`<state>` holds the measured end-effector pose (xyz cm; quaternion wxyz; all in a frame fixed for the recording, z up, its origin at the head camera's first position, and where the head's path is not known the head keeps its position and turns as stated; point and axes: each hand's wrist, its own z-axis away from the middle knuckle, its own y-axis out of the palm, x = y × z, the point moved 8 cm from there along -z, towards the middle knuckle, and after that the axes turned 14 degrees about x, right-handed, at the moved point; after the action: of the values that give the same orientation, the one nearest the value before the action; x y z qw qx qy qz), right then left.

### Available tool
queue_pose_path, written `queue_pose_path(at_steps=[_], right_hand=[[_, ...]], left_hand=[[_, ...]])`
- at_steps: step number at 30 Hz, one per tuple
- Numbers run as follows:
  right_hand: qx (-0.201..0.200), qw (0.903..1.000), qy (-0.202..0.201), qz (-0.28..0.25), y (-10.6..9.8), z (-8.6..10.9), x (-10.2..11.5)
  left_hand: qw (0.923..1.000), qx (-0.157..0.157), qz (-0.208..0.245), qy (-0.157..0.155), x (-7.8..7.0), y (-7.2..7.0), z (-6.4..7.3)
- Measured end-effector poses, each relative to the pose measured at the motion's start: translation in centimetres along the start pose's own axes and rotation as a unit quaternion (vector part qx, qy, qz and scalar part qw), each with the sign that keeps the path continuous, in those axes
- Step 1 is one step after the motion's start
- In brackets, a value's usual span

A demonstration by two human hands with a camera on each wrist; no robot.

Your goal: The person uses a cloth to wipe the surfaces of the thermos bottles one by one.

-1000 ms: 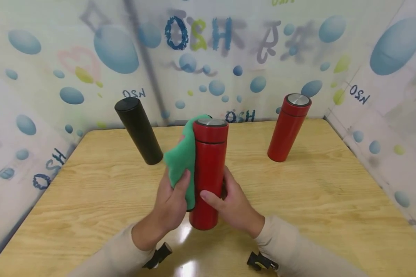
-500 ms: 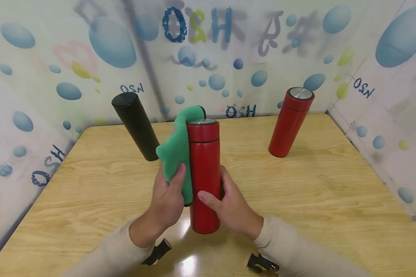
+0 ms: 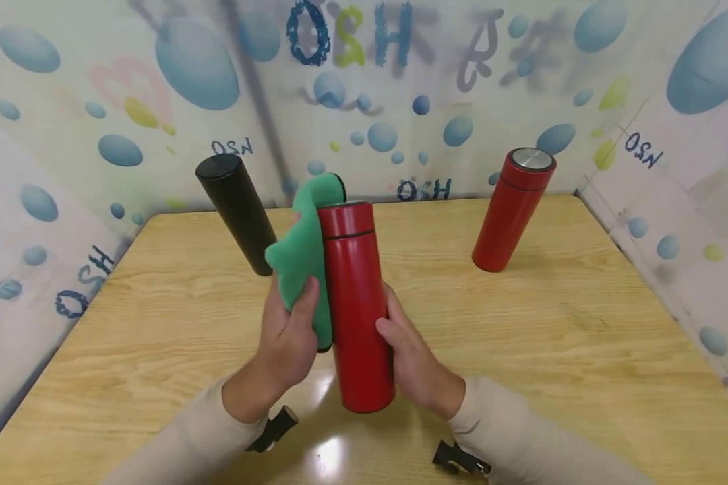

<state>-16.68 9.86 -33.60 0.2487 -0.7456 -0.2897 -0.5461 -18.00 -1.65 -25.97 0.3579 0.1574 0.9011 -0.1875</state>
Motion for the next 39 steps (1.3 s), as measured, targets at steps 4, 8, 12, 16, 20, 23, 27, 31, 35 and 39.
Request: queue_pose_path(at_steps=[4,8,12,16,20,23,27,31,35,39], right_hand=[[0.014,0.9996,-0.024,0.0,0.2,-0.1,0.5],[-0.026,0.9988,-0.024,0.032,-0.6,0.0,0.7],[-0.061,0.9962,-0.007,0.063,-1.2,0.2,0.6],[-0.106,0.9898,-0.002,0.095,-1.9,0.5,0.9],[-0.145,0.9837,-0.004,0.106,-2.3,0.8,1.2],[-0.148,0.984,-0.013,0.098,-2.2,0.9,1.3],[-0.131,0.9867,-0.022,0.094,-1.8,0.6,1.3],[-0.092,0.9919,-0.01,0.087,-1.4,0.3,0.7],[-0.036,0.9981,0.007,0.049,-0.6,0.1,0.1],[-0.002,0.9999,0.0,0.017,0.1,0.1,0.0]], left_hand=[[0.9998,-0.01,0.007,0.016,-0.4,-0.4,-0.3],[0.9998,0.005,0.021,0.003,-0.3,0.1,-0.4],[0.9995,0.011,0.024,-0.015,0.1,0.6,-0.2],[0.9991,0.02,0.03,-0.02,0.5,1.1,-0.3],[0.9988,0.026,0.031,-0.027,0.7,1.6,-0.2],[0.9992,0.021,0.022,-0.027,0.8,1.6,0.1],[0.9998,0.013,0.007,-0.011,0.7,1.5,0.2],[0.9999,0.005,-0.01,0.006,0.4,1.3,0.2],[0.9989,-0.017,-0.031,0.03,0.0,0.7,0.4],[0.9981,-0.029,-0.018,0.052,-0.3,0.1,0.3]])
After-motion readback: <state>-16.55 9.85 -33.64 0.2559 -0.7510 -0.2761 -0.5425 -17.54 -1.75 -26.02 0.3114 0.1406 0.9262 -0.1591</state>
